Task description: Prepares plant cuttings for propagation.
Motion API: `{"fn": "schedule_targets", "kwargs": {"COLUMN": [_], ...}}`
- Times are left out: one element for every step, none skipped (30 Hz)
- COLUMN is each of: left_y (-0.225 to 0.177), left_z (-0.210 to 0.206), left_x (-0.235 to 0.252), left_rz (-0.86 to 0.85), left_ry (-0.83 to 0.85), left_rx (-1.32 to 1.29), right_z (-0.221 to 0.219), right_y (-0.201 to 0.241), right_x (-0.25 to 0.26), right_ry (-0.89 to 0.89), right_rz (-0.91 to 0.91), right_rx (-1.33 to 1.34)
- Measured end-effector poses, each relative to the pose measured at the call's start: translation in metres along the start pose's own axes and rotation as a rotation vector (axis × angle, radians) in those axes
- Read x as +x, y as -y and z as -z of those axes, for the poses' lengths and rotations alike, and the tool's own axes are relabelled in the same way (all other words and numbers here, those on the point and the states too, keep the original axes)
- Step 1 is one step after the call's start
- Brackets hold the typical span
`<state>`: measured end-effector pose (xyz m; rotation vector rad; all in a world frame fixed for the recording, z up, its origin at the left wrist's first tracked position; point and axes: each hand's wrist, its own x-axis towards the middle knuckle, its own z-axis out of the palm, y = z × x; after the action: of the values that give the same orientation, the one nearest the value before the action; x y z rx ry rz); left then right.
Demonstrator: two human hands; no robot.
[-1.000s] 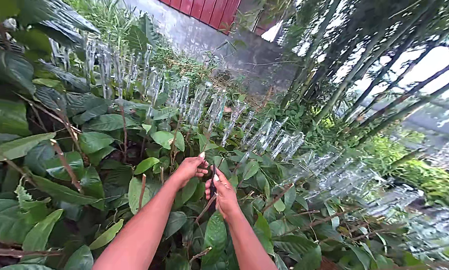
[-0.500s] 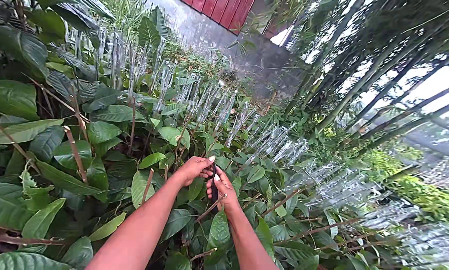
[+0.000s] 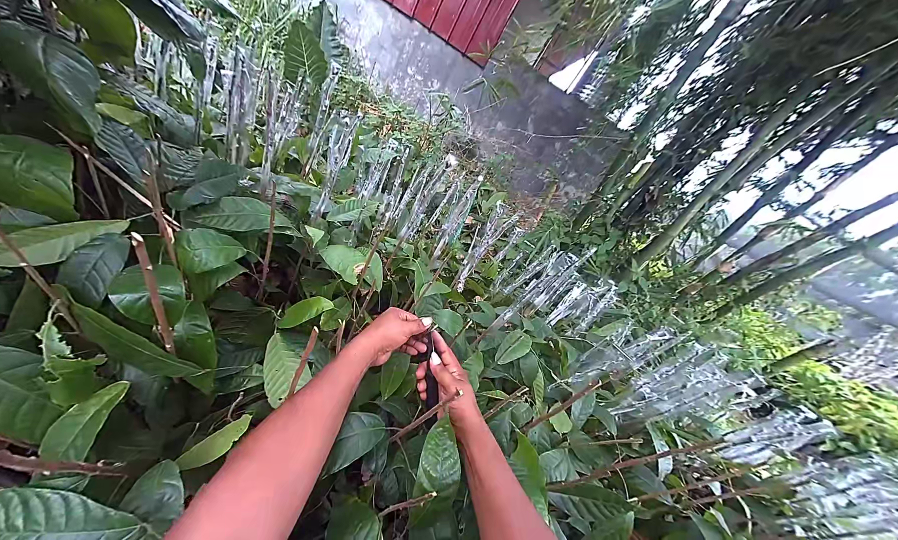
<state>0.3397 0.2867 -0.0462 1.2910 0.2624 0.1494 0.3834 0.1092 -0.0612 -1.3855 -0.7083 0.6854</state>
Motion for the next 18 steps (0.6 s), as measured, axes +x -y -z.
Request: {"fn": "schedule_targets", "kwargs": {"left_y": [0.000,0.000,0.000,0.000,0.000,0.000,0.001,0.003,0.004,0.004,0.002,-0.003,-0.010,-0.018,-0.026,-0.034,-0.040,-0.046], "left_z": [-0.001,-0.002,-0.002,-0.002,-0.002,-0.003,-0.004,-0.004,-0.005,-0.006,-0.007,-0.008,-0.010,-0.010,-0.010,-0.012,-0.014,-0.016], "left_x": [0.000,0.001,0.001,0.001,0.001,0.001,0.002,0.004,0.005,0.006,0.007,0.007,0.009,0.012,0.018,0.025,0.031,0.034], "left_rz": [-0.001,-0.004,-0.007,-0.009,-0.009,-0.007,-0.004,-0.005,-0.009,-0.016,-0.028,-0.046,-0.079,-0.125,-0.174,-0.216,-0.243,-0.248], "left_ry": [-0.003,-0.004,-0.001,0.002,0.004,0.005,0.002,-0.003,-0.008,-0.012,-0.023,-0.059,-0.126,-0.216,-0.302,-0.352,-0.341,-0.284], "left_rx": [-0.001,-0.002,-0.005,-0.011,-0.014,-0.015,-0.019,-0.028,-0.037,-0.036,-0.019,0.014,0.053,0.074,0.076,0.071,0.059,0.049], "right_z": [0.000,0.001,0.002,0.003,0.005,0.006,0.007,0.008,0.008,0.008,0.007,0.006,0.005,0.002,0.000,-0.003,-0.005,-0.006], "right_y": [0.000,-0.001,-0.002,-0.004,-0.006,-0.007,-0.009,-0.010,-0.011,-0.011,-0.009,-0.004,0.003,0.013,0.022,0.030,0.037,0.042], "right_x": [0.000,0.000,0.001,0.001,0.003,0.004,0.004,0.006,0.007,0.007,0.006,0.004,0.000,-0.005,-0.010,-0.015,-0.019,-0.022], "right_ry": [-0.001,-0.004,-0.006,-0.005,0.001,0.004,0.004,0.001,-0.010,-0.030,-0.060,-0.089,-0.110,-0.119,-0.123,-0.120,-0.111,-0.098], "right_rz": [-0.003,-0.007,-0.008,-0.010,-0.008,-0.007,-0.008,-0.010,-0.011,-0.009,-0.002,0.015,0.045,0.081,0.113,0.138,0.152,0.159], "right_rx": [-0.002,-0.003,-0.002,0.005,0.017,0.033,0.045,0.053,0.055,0.053,0.051,0.062,0.084,0.115,0.148,0.177,0.201,0.227]}}
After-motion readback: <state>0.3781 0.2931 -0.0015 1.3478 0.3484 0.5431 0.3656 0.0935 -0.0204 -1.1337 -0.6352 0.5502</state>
